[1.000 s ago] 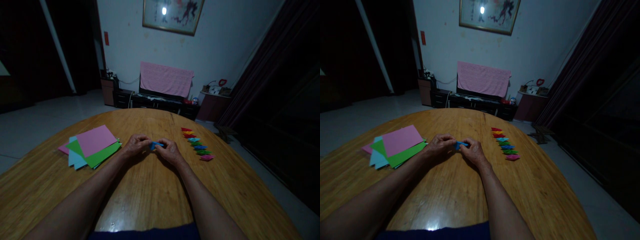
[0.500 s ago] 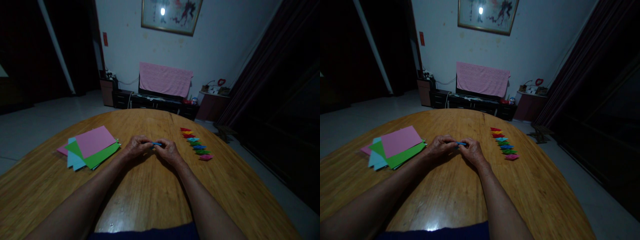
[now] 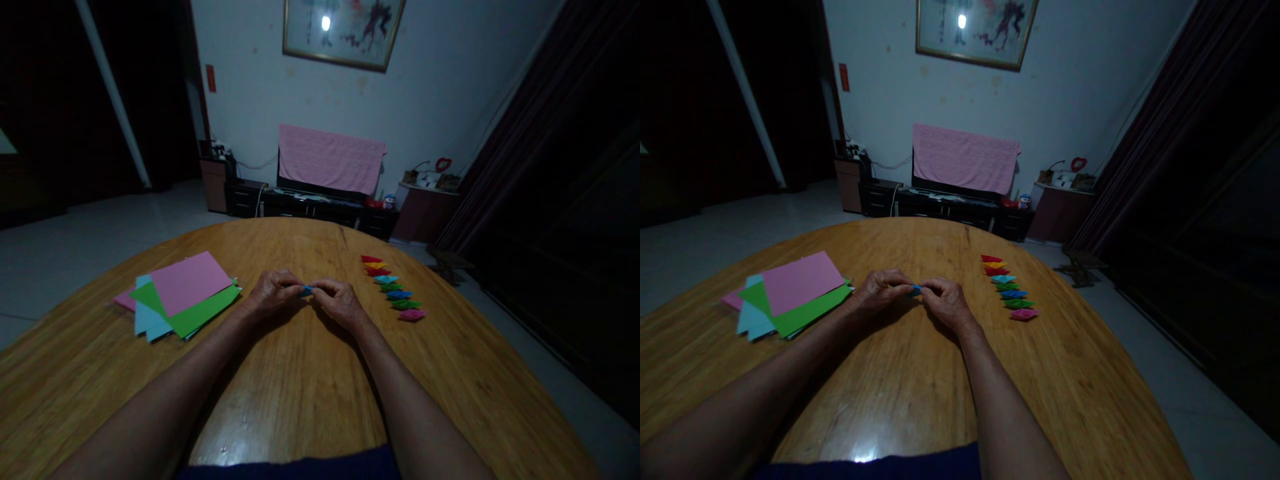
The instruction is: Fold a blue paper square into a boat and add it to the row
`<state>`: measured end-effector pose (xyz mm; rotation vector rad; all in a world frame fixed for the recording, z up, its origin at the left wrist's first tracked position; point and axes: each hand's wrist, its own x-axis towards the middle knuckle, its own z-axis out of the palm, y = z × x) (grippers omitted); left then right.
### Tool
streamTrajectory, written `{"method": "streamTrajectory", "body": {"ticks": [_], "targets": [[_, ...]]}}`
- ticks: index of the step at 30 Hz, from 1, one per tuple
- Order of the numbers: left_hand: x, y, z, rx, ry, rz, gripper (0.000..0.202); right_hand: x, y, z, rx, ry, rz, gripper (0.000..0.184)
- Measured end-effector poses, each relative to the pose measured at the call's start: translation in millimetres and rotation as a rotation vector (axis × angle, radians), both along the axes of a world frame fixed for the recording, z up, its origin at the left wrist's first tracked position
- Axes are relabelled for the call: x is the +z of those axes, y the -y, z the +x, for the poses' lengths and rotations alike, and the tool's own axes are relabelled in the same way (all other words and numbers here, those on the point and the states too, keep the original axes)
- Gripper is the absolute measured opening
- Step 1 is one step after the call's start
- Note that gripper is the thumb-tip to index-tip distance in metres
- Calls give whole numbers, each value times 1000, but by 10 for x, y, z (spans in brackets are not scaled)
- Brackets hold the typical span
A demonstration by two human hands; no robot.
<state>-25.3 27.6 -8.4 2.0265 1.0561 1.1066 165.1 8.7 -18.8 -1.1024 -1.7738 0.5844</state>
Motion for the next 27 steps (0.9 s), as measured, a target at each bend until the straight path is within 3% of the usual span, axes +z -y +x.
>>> {"method": "streamTrajectory", "body": {"ticks": [11, 22, 27], "targets": [[86, 43, -13, 4, -87, 41, 16, -13, 1, 17, 21, 6, -39, 18], [23, -23, -36, -23, -67, 64, 18, 4, 1, 2, -9, -18, -108, 18], [11, -20, -23, -14, -18, 6, 19, 38, 11, -9, -53, 9, -50, 17]]}}
